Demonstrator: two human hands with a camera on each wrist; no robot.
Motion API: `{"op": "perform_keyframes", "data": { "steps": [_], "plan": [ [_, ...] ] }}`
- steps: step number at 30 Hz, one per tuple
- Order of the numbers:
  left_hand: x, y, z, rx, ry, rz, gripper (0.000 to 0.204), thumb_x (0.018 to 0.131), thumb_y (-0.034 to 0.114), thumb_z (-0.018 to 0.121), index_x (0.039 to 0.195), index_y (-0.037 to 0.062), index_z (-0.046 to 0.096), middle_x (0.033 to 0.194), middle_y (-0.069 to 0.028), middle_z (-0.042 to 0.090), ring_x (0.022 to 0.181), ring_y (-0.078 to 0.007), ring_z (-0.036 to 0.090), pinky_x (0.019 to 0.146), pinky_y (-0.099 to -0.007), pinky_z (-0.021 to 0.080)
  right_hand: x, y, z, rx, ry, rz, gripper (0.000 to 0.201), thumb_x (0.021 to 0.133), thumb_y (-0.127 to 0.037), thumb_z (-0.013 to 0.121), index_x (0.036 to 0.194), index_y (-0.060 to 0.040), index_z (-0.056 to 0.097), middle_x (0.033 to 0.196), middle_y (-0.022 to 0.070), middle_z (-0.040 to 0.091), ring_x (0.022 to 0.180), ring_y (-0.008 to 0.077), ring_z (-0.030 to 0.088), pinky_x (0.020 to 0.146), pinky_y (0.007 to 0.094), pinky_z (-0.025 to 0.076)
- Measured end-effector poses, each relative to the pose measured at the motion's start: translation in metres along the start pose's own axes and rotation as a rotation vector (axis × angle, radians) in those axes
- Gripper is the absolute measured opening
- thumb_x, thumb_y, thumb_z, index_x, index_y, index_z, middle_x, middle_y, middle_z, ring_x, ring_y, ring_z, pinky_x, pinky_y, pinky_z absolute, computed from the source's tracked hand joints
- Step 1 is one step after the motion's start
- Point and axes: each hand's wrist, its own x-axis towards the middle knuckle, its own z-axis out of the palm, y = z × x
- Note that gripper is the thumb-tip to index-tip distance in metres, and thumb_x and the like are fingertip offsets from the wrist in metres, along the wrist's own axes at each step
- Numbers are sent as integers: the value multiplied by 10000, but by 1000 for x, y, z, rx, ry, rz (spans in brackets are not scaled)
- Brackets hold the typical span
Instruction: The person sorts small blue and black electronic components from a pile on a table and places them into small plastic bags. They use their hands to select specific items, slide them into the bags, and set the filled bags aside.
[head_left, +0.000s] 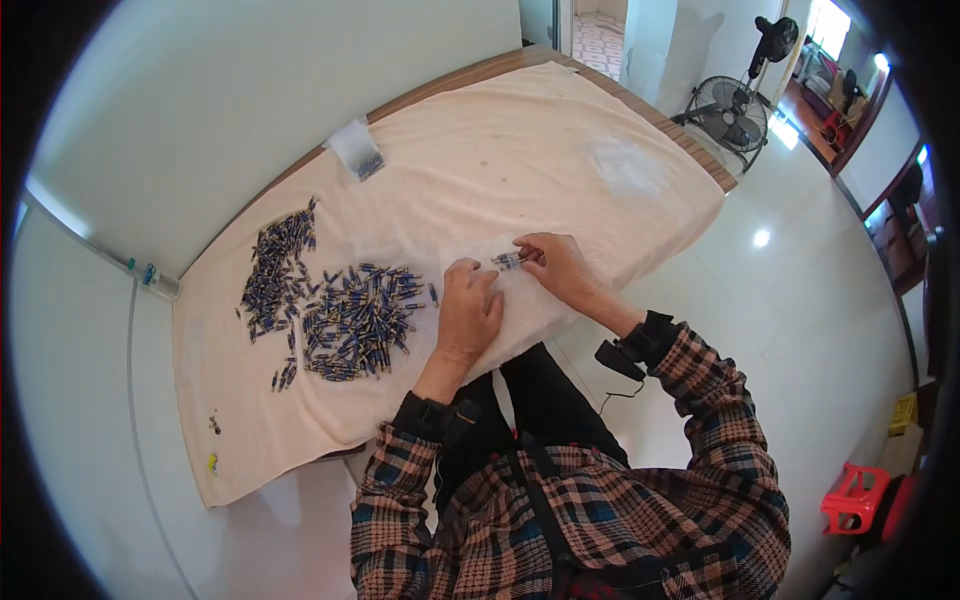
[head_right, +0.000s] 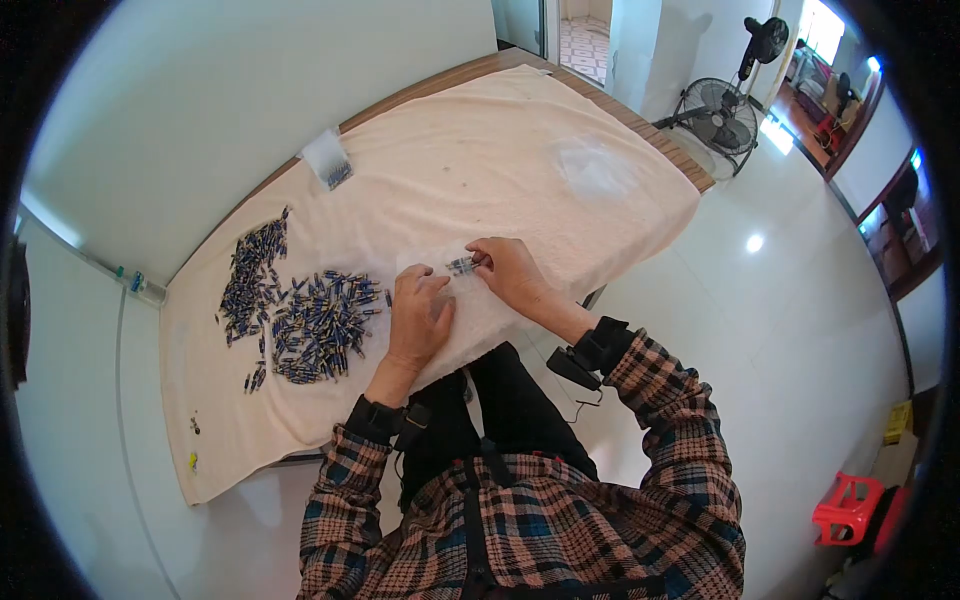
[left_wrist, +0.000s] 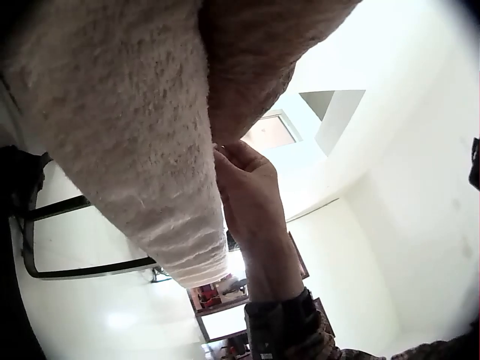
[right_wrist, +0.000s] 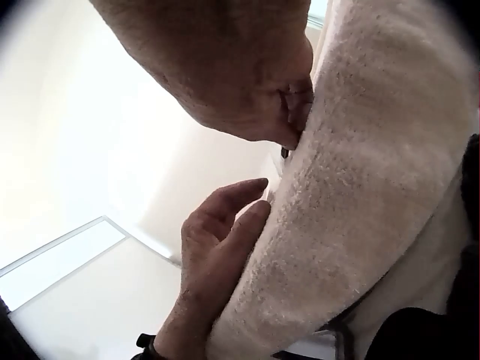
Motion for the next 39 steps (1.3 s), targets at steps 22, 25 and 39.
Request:
{"op": "perform_keyframes", "data": {
  "steps": [22, 25, 39],
  "plan": [
    [-1, -6, 5, -98, -101, 58, 207, 783, -21, 599, 988, -12, 620, 1169, -256, 488, 1126, -428, 478, 938, -423, 422, 21, -1, -1, -145, -69, 147, 189, 695, -191, 763, 810, -53, 706, 778, 120, 676, 735, 223, 665, 674, 325, 519],
    [-1, -5, 4, -138, -109, 55, 154, 807, -3, 562, 952, -10, 612, 1200, -273, 460, 1225, -464, 402, 1022, -487, 358, 22, -4, 4, -200, -38, 152, 208, 691, -223, 772, 809, -65, 704, 768, 105, 674, 729, 226, 661, 661, 330, 514],
    [0, -7, 2, -109, -211, 104, 258, 788, -43, 494, 1029, -27, 581, 1230, -219, 512, 1246, -412, 422, 1060, -485, 336, 30, 4, 14, -270, 18, 79, 188, 695, -241, 756, 755, -84, 670, 723, 68, 666, 681, 232, 656, 616, 334, 509]
  ]
}}
